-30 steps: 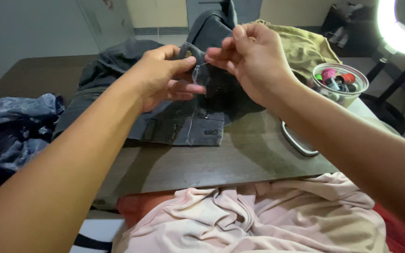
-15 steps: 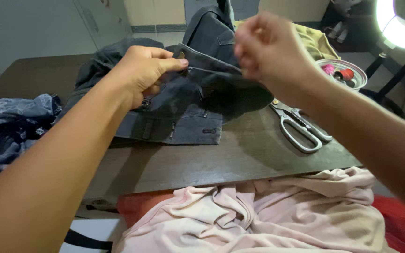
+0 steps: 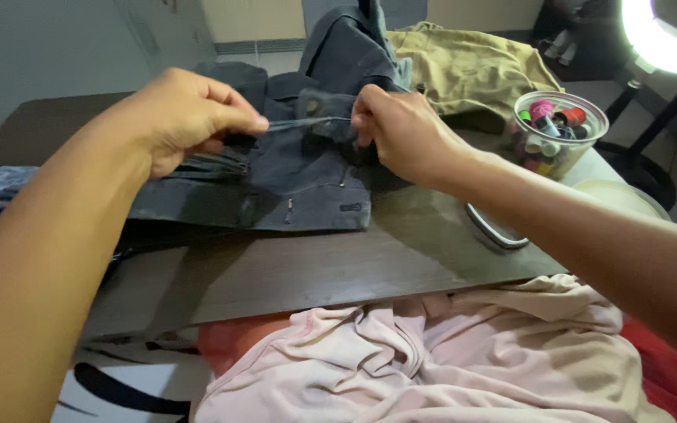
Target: The person sews a button onto the waistband of a pair of dark pants using a needle and thread. They push the needle through the fabric and button, pull the thread taut repeatedly, and reposition the pants on the table while stitching.
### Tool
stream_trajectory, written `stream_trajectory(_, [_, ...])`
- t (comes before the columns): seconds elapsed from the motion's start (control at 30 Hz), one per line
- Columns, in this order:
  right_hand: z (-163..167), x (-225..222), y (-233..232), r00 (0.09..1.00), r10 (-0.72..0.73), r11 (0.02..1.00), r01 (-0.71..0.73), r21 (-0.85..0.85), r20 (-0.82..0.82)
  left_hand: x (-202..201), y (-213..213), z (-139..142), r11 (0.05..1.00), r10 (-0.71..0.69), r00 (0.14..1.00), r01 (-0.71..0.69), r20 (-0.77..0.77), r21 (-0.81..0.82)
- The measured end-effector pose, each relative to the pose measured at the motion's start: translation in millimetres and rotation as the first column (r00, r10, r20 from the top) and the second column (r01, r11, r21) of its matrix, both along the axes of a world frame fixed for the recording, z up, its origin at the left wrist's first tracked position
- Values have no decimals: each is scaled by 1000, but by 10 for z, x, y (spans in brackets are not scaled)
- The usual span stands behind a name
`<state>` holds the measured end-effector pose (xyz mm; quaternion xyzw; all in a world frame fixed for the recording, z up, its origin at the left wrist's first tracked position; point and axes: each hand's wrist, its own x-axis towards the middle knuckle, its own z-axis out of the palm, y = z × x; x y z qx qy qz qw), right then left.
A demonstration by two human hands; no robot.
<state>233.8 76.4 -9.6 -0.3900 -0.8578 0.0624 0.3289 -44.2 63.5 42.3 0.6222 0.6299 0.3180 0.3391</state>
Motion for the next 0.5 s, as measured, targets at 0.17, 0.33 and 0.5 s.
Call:
stream_trajectory(0.17, [-74, -93, 194, 946, -2, 945, -103, -309, -323, 71, -3, 47, 968, -231, 950, 201, 212, 152])
stream_trajectory(0.33, [-80, -50, 281, 927, -12, 884, -166, -437, -375, 204, 60, 42, 919, -379, 809, 272, 449, 286])
stream_trajectory(0.5, [-35, -61, 282, 857, -69, 760, -286, -583, -510, 240, 105, 39, 916, -401, 680, 275, 614, 293])
